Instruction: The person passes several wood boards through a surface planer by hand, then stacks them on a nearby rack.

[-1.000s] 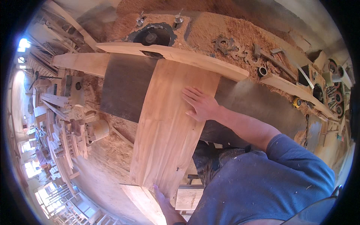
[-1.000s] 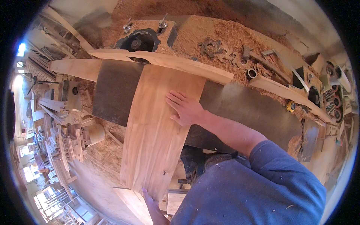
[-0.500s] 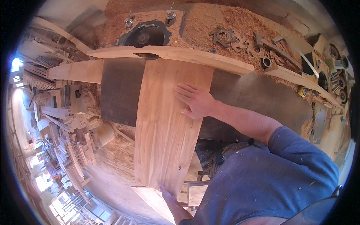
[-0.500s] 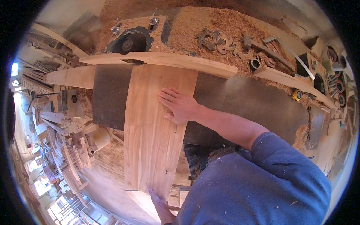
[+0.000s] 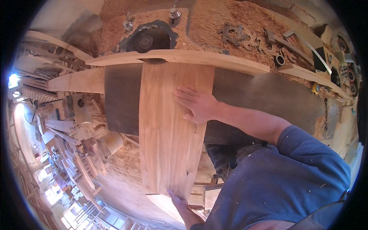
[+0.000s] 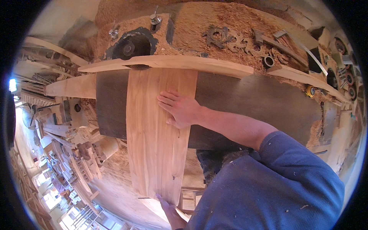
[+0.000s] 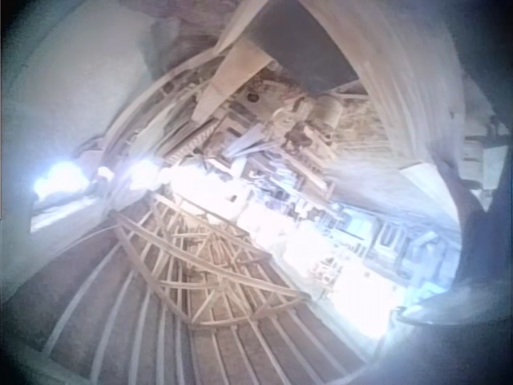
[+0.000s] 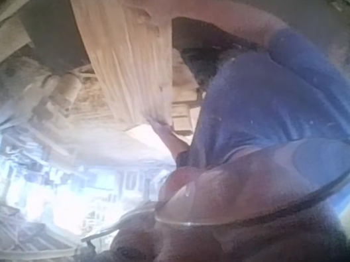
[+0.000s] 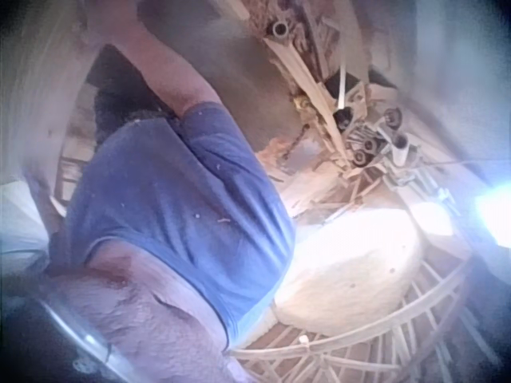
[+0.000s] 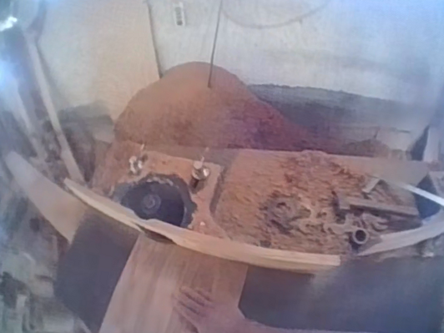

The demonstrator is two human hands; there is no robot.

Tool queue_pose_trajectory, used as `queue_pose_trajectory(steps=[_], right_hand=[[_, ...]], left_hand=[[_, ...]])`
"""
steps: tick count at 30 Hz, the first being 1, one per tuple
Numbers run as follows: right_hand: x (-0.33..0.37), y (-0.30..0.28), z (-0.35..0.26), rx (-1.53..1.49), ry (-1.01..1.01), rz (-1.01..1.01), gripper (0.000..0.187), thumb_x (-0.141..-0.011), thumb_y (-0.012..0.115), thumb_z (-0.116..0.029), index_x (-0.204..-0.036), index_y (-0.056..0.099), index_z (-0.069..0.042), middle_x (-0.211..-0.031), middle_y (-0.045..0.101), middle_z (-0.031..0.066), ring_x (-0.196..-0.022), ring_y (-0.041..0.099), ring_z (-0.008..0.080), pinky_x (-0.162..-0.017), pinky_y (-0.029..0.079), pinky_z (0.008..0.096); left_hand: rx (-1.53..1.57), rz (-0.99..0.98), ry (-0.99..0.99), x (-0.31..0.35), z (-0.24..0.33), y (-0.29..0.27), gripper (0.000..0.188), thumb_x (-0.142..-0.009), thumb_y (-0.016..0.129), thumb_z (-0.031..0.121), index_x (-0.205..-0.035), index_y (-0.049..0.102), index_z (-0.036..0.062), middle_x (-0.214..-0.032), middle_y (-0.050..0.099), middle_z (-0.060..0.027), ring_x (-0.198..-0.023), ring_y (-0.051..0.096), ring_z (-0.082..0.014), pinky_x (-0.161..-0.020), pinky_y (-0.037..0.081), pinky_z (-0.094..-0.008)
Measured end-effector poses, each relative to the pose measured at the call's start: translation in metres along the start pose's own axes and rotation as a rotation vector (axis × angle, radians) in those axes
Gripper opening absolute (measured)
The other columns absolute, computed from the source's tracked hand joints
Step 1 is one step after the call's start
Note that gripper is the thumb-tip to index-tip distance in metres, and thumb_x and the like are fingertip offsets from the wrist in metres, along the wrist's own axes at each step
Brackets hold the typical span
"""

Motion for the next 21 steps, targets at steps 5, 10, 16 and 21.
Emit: queue_pose_trajectory(steps=[5,10,16,21], right_hand=[[-0.009,0.009,0.002,0.001,0.023,-0.077,0.074,-0.087,0.067,-0.043,-0.142,0.053,0.004,-0.156,0.047,0.0156,-0.15,0.035,0.0283,-0.125,0.026,0.0437],[-0.018,0.015,0.0,-0.012,0.0,-0.016,0.068,-0.084,0.07,-0.039,-0.136,0.059,0.004,-0.151,0.052,0.0153,-0.147,0.04,0.0283,-0.124,0.031,0.0429],[-0.033,0.02,-0.003,-0.042,-0.025,0.065,0.063,-0.08,0.074,-0.035,-0.127,0.065,0.005,-0.143,0.058,0.016,-0.142,0.047,0.0289,-0.121,0.035,0.0422],[-0.047,0.026,-0.004,-0.072,-0.037,0.081,0.062,-0.079,0.075,-0.035,-0.125,0.065,0.006,-0.141,0.059,0.0173,-0.14,0.049,0.0293,-0.12,0.036,0.0422]], left_hand=[[-0.029,-0.041,0.002,-0.009,0.009,-0.002,0.082,-0.101,0.046,0.067,-0.158,0.035,0.0089,-0.157,0.044,-0.0164,-0.143,0.045,-0.035,-0.118,0.039,-0.0524],[-0.025,-0.139,0.049,-0.025,0.01,-0.013,0.079,-0.103,0.04,0.065,-0.158,0.034,0.0089,-0.156,0.046,-0.0176,-0.141,0.047,-0.0353,-0.118,0.04,-0.0517],[-0.016,-0.106,0.049,-0.037,0.022,-0.012,0.081,-0.103,0.039,0.067,-0.158,0.034,0.0085,-0.156,0.045,-0.0173,-0.14,0.047,-0.0358,-0.117,0.04,-0.0517],[-0.022,-0.057,0.014,-0.04,0.038,-0.012,0.084,-0.101,0.042,0.07,-0.157,0.036,0.0084,-0.157,0.044,-0.0171,-0.14,0.048,-0.0356,-0.117,0.04,-0.0519]])
Point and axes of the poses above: each hand's wrist, its own x-axis away from the middle knuckle, its own y-axis out of the palm, z = x × y, the point moved 1 cm from there along -x, towards the middle knuckle
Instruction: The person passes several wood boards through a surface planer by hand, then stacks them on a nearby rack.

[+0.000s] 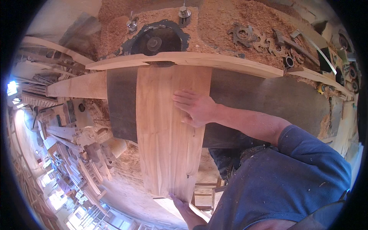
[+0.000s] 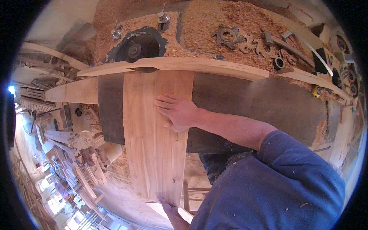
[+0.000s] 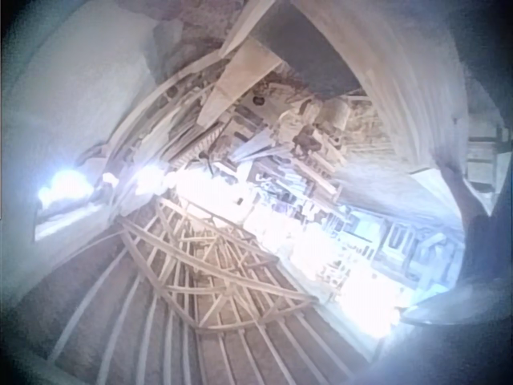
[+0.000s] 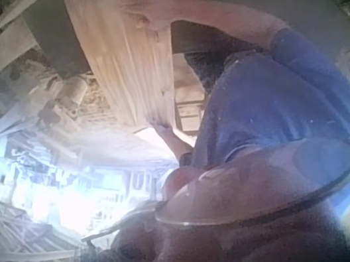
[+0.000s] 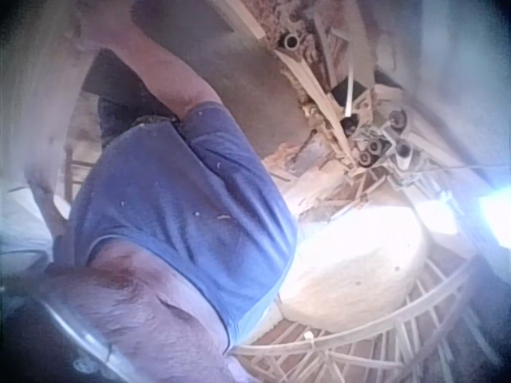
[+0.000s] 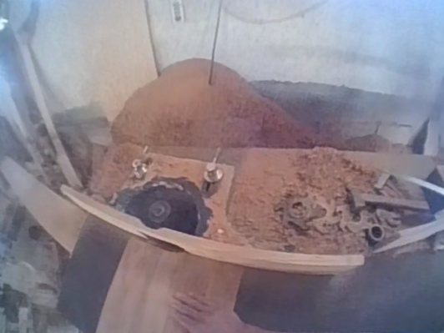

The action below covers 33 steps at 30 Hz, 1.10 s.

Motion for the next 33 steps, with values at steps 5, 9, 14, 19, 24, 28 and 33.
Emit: queue_pose_trajectory(steps=[5,9,14,19,24,28,33], right_hand=[[-0.015,0.016,-0.002,-0.002,-0.009,0.082,0.062,-0.067,0.082,-0.026,-0.12,0.067,0.003,-0.134,0.062,0.0159,-0.134,0.053,0.0293,-0.115,0.043,0.041],[-0.028,0.018,-0.006,-0.007,0.014,0.049,0.064,-0.07,0.082,-0.028,-0.123,0.066,0.002,-0.138,0.06,0.0161,-0.137,0.051,0.0294,-0.115,0.042,0.041],[-0.04,0.029,-0.005,0.004,0.014,0.011,0.064,-0.074,0.08,-0.032,-0.126,0.065,0.003,-0.141,0.059,0.0166,-0.14,0.049,0.0297,-0.118,0.039,0.0415],[-0.053,0.041,-0.005,0.028,0.007,-0.035,0.064,-0.078,0.076,-0.035,-0.128,0.063,0.004,-0.144,0.056,0.0166,-0.143,0.045,0.0291,-0.121,0.035,0.0413],[-0.065,0.044,-0.005,0.025,0.006,-0.086,0.066,-0.083,0.072,-0.037,-0.132,0.06,0.004,-0.146,0.053,0.0167,-0.144,0.042,0.0286,-0.123,0.031,0.041],[-0.072,0.053,-0.005,0.031,-0.008,-0.065,0.064,-0.084,0.071,-0.037,-0.131,0.061,0.005,-0.148,0.053,0.0167,-0.145,0.042,0.0284,-0.123,0.031,0.0415],[-0.083,0.061,-0.007,0.039,-0.008,-0.026,0.061,-0.085,0.07,-0.037,-0.129,0.063,0.004,-0.146,0.056,0.0164,-0.144,0.045,0.029,-0.122,0.033,0.0425]], left_hand=[[0.037,0.048,0.016,-0.006,0.017,0.005,0.086,-0.099,0.051,0.068,-0.155,0.038,0.0034,-0.154,0.046,-0.0204,-0.137,0.051,-0.0363,-0.115,0.043,-0.0502],[0.023,0.033,0.091,0.007,0.039,0.03,0.083,-0.1,0.05,0.066,-0.155,0.039,0.0042,-0.155,0.046,-0.0197,-0.137,0.05,-0.0359,-0.115,0.042,-0.0499],[0.016,0.054,0.082,0.002,0.055,0.031,0.079,-0.103,0.047,0.063,-0.156,0.038,0.0061,-0.157,0.045,-0.0181,-0.139,0.049,-0.0347,-0.117,0.041,-0.0488],[0.03,-0.002,0.05,-0.026,0.058,0.005,0.079,-0.102,0.044,0.066,-0.158,0.036,0.0108,-0.159,0.043,-0.0159,-0.141,0.046,-0.0337,-0.118,0.039,-0.0489],[-0.019,0.053,0.047,-0.026,0.073,0.017,0.084,-0.099,0.047,0.07,-0.158,0.037,0.0111,-0.158,0.043,-0.015,-0.141,0.047,-0.0331,-0.118,0.039,-0.0483],[-0.012,0.03,0.027,-0.04,0.078,0.003,0.082,-0.099,0.047,0.069,-0.159,0.034,0.0152,-0.16,0.041,-0.0125,-0.143,0.044,-0.0329,-0.119,0.038,-0.0493],[-0.07,0.067,0.039,-0.046,0.09,0.005,0.089,-0.095,0.051,0.074,-0.158,0.037,0.0131,-0.158,0.044,-0.0133,-0.142,0.045,-0.0332,-0.118,0.038,-0.0489]])
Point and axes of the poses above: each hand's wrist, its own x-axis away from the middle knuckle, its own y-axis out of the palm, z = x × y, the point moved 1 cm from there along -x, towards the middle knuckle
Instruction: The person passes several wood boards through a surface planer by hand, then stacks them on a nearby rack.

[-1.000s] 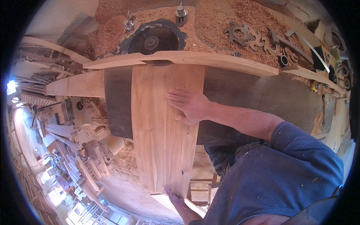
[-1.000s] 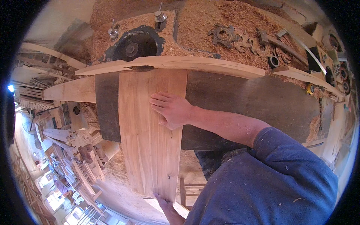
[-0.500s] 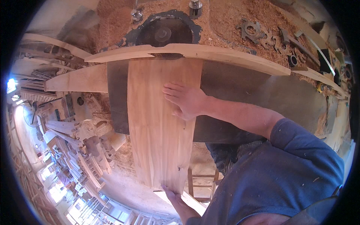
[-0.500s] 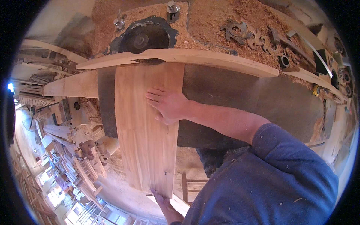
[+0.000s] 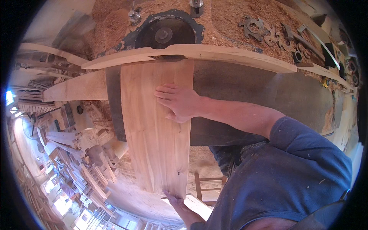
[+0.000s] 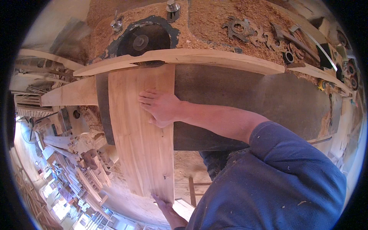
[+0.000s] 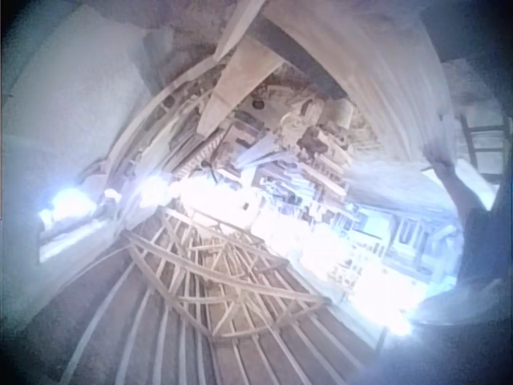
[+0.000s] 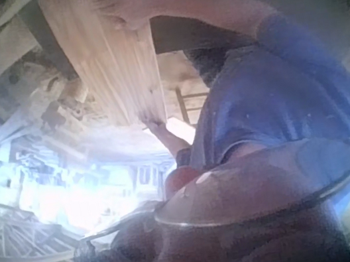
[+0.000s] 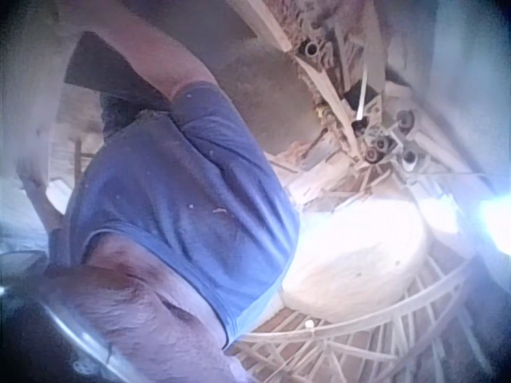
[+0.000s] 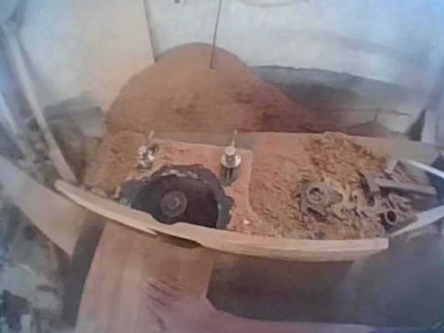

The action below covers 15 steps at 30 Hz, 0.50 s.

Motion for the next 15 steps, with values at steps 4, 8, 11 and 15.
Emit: queue_pose_trajectory(steps=[4,8,11,15], right_hand=[[-0.007,0.004,-0.001,0.028,-0.023,0.036,0.06,-0.083,0.071,-0.035,-0.127,0.065,0.005,-0.142,0.06,0.0167,-0.141,0.048,0.0297,-0.12,0.035,0.0431],[-0.015,0.009,-0.001,0.006,-0.03,0.088,0.057,-0.079,0.072,-0.032,-0.122,0.067,0.005,-0.139,0.062,0.0167,-0.138,0.052,0.0299,-0.12,0.036,0.0433],[-0.02,0.01,-0.003,0.001,-0.037,0.11,0.055,-0.078,0.072,-0.031,-0.12,0.068,0.004,-0.138,0.063,0.0165,-0.137,0.052,0.0296,-0.119,0.037,0.0431],[-0.025,0.014,-0.004,0.021,-0.033,0.122,0.055,-0.077,0.073,-0.032,-0.119,0.068,0.004,-0.138,0.063,0.0159,-0.137,0.052,0.0292,-0.118,0.038,0.0429]], left_hand=[[0.016,0.009,0.003,-0.004,0.008,0.0,0.095,-0.091,0.054,0.077,-0.155,0.041,0.0086,-0.156,0.046,-0.0154,-0.14,0.047,-0.0327,-0.118,0.038,-0.0466],[-0.055,0.024,-0.005,-0.012,0.016,-0.003,0.091,-0.094,0.047,0.078,-0.159,0.034,0.0159,-0.161,0.04,-0.0124,-0.143,0.044,-0.0342,-0.117,0.038,-0.0519],[-0.058,0.042,-0.013,-0.018,0.019,-0.007,0.091,-0.094,0.045,0.078,-0.159,0.035,0.0157,-0.16,0.041,-0.0126,-0.142,0.045,-0.0331,-0.117,0.038,-0.0506],[-0.035,0.016,-0.003,-0.024,0.024,-0.008,0.096,-0.091,0.053,0.078,-0.156,0.039,0.0091,-0.156,0.046,-0.0157,-0.139,0.047,-0.0335,-0.118,0.038,-0.0475]])
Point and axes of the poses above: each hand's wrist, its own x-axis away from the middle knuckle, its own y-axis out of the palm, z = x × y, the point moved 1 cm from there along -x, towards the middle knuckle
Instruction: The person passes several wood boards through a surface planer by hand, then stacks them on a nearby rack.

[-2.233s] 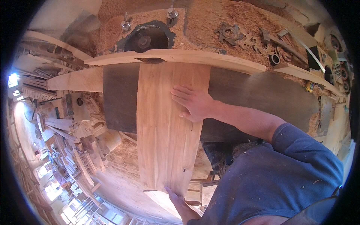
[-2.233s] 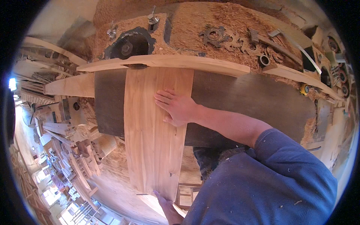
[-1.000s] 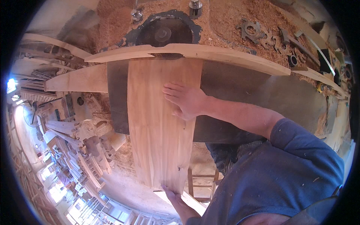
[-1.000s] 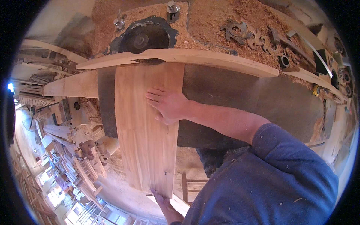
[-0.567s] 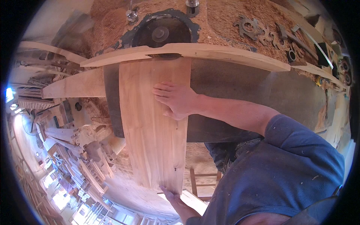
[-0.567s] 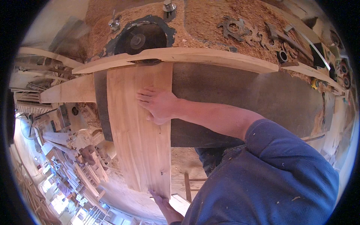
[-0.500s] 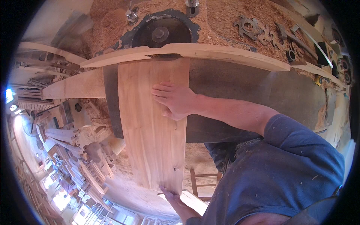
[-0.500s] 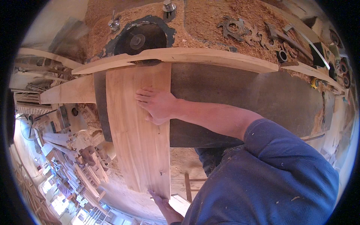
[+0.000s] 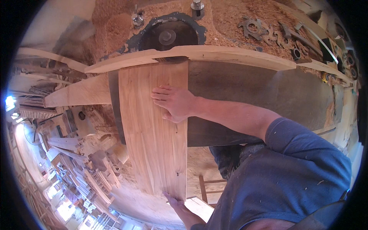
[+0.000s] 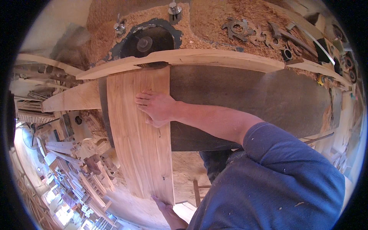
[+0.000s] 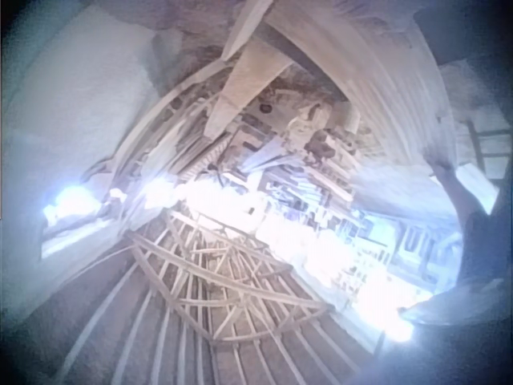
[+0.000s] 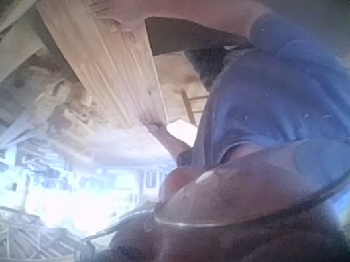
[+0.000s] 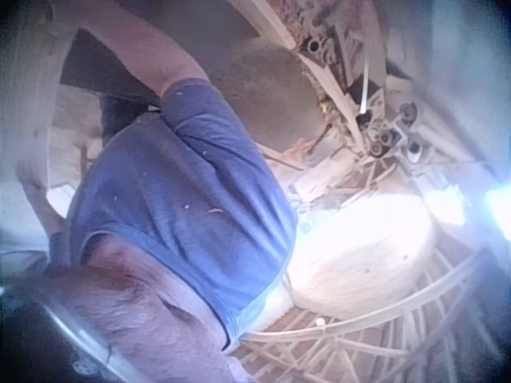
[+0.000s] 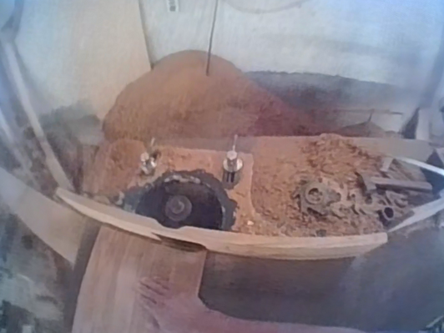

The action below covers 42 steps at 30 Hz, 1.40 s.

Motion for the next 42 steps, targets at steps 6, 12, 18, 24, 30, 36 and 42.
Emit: queue_pose_trajectory(steps=[6,12,18,24,30,36,42], right_hand=[[-0.007,0.017,-0.002,0.028,-0.009,0.013,0.056,-0.079,0.074,-0.034,-0.12,0.068,0.003,-0.139,0.062,0.0153,-0.138,0.051,0.0287,-0.119,0.037,0.0423],[-0.043,0.038,-0.012,-0.016,0.038,-0.062,0.053,-0.082,0.072,-0.033,-0.123,0.067,-0.001,-0.143,0.058,0.0143,-0.139,0.049,0.0287,-0.119,0.037,0.0416],[-0.076,0.065,-0.023,0.071,0.002,-0.123,0.054,-0.09,0.062,-0.035,-0.133,0.061,-0.002,-0.15,0.053,0.0153,-0.145,0.041,0.0313,-0.122,0.031,0.0437],[0.077,0.033,-0.078,0.141,0.201,-0.16,0.07,-0.099,0.051,-0.042,-0.152,0.04,0.002,-0.165,0.032,0.0189,-0.156,0.024,0.0328,-0.128,0.014,0.0472],[0.301,-0.129,-0.085,0.133,0.44,-0.249,0.073,-0.101,0.052,-0.044,-0.155,0.035,0.001,-0.167,0.025,0.0185,-0.157,0.018,0.0326,-0.129,0.012,0.0473],[0.581,-0.304,-0.04,0.532,0.811,-0.055,0.071,-0.101,0.054,-0.038,-0.162,0.03,-0.012,-0.169,0.024,0.0146,-0.158,0.016,0.0328,-0.128,0.009,0.0492],[0.648,-0.353,-0.035,0.518,0.754,0.066,0.058,-0.086,0.066,-0.011,-0.142,0.055,-0.007,-0.147,0.052,0.0207,-0.139,0.046,0.038,-0.117,0.034,0.0503]], left_hand=[[0.048,-0.048,0.071,-0.011,0.006,-0.006,0.092,-0.092,0.056,0.074,-0.156,0.039,0.0098,-0.156,0.046,-0.0153,-0.14,0.047,-0.0337,-0.118,0.038,-0.0489],[-0.005,0.063,0.094,-0.021,0.043,-0.008,0.093,-0.092,0.062,0.07,-0.157,0.038,0.0086,-0.159,0.042,-0.0153,-0.143,0.043,-0.0329,-0.12,0.034,-0.0485],[0.091,-0.025,0.207,-0.031,0.059,-0.016,0.096,-0.09,0.064,0.069,-0.158,0.037,0.0071,-0.16,0.04,-0.0156,-0.145,0.039,-0.0325,-0.122,0.029,-0.047],[0.044,-0.002,0.22,0.002,-0.042,-0.054,0.097,-0.09,0.061,0.073,-0.158,0.036,0.0082,-0.161,0.038,-0.0162,-0.146,0.037,-0.0327,-0.123,0.029,-0.0459],[0.125,0.105,0.007,0.081,-0.147,-0.082,0.106,-0.085,0.064,0.076,-0.158,0.033,0.0048,-0.16,0.038,-0.0187,-0.145,0.037,-0.0338,-0.122,0.027,-0.047],[0.342,-0.365,0.081,0.093,-0.283,-0.066,0.098,-0.086,0.069,0.066,-0.157,0.036,0.0058,-0.158,0.041,-0.0175,-0.143,0.04,-0.0348,-0.12,0.032,-0.0506],[0.775,-0.622,-0.031,0.206,-0.355,0.054,0.071,-0.094,0.068,0.041,-0.15,0.043,0.0055,-0.151,0.05,-0.0156,-0.138,0.047,-0.0361,-0.116,0.038,-0.0558]])
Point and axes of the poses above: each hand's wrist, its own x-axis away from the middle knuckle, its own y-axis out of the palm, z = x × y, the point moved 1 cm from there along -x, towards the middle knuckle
